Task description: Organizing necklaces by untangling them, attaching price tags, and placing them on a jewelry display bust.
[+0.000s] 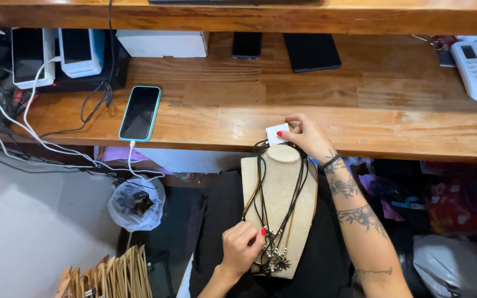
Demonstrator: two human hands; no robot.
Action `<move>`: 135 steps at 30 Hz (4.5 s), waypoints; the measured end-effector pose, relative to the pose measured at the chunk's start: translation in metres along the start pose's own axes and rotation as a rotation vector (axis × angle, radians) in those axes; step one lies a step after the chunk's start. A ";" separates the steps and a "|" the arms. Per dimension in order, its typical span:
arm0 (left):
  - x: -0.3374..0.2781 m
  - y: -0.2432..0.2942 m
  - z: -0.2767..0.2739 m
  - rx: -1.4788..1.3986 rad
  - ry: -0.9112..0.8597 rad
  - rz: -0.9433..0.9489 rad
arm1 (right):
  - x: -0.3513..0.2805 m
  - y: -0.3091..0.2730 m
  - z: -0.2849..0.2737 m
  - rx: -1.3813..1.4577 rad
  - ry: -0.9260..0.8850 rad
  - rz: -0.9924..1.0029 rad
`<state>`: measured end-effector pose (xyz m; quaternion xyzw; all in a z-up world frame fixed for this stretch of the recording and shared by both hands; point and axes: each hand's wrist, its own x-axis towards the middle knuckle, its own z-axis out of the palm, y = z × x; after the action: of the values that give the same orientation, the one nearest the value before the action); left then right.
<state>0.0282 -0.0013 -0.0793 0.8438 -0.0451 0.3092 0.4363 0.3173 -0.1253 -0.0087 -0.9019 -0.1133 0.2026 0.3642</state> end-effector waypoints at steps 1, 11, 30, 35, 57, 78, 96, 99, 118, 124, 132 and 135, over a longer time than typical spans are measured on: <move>0.000 0.000 0.000 0.003 -0.001 -0.003 | 0.000 0.001 -0.001 0.033 -0.003 -0.020; -0.006 -0.005 -0.003 -0.114 0.004 -0.028 | -0.071 -0.051 -0.049 0.365 0.131 -0.336; 0.150 0.138 -0.084 -1.074 -0.651 -0.145 | -0.223 -0.195 -0.145 0.011 -0.014 -0.837; 0.165 0.120 -0.085 -1.209 -0.632 -0.360 | -0.191 -0.200 -0.163 0.053 0.071 -0.836; 0.365 -0.153 -0.029 -0.217 -0.784 -0.486 | 0.065 0.060 -0.089 0.662 0.575 -0.046; 0.307 -0.205 0.060 0.578 -0.279 0.136 | 0.070 0.103 -0.057 0.115 1.034 -0.098; 0.287 -0.142 0.088 0.255 -0.988 -0.155 | 0.051 0.087 -0.057 0.291 1.098 -0.104; 0.285 -0.139 0.086 0.217 -1.001 -0.232 | 0.047 0.082 -0.058 0.305 1.110 -0.085; 0.365 -0.024 0.017 -0.024 -0.672 -0.096 | -0.051 -0.014 -0.043 0.482 0.494 -0.582; 0.363 0.036 -0.009 -0.178 -0.694 -0.021 | -0.078 -0.058 -0.019 1.050 -0.053 -0.743; 0.391 0.150 -0.084 -0.171 -0.682 0.260 | -0.141 -0.042 -0.006 1.090 -0.676 -0.726; 0.410 0.149 -0.097 -0.233 -0.621 0.280 | -0.150 -0.018 -0.005 1.111 -0.652 -0.672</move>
<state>0.2601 0.0603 0.2977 0.8276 -0.3258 0.0875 0.4486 0.1849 -0.1679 0.0498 -0.3939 -0.3673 0.3660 0.7590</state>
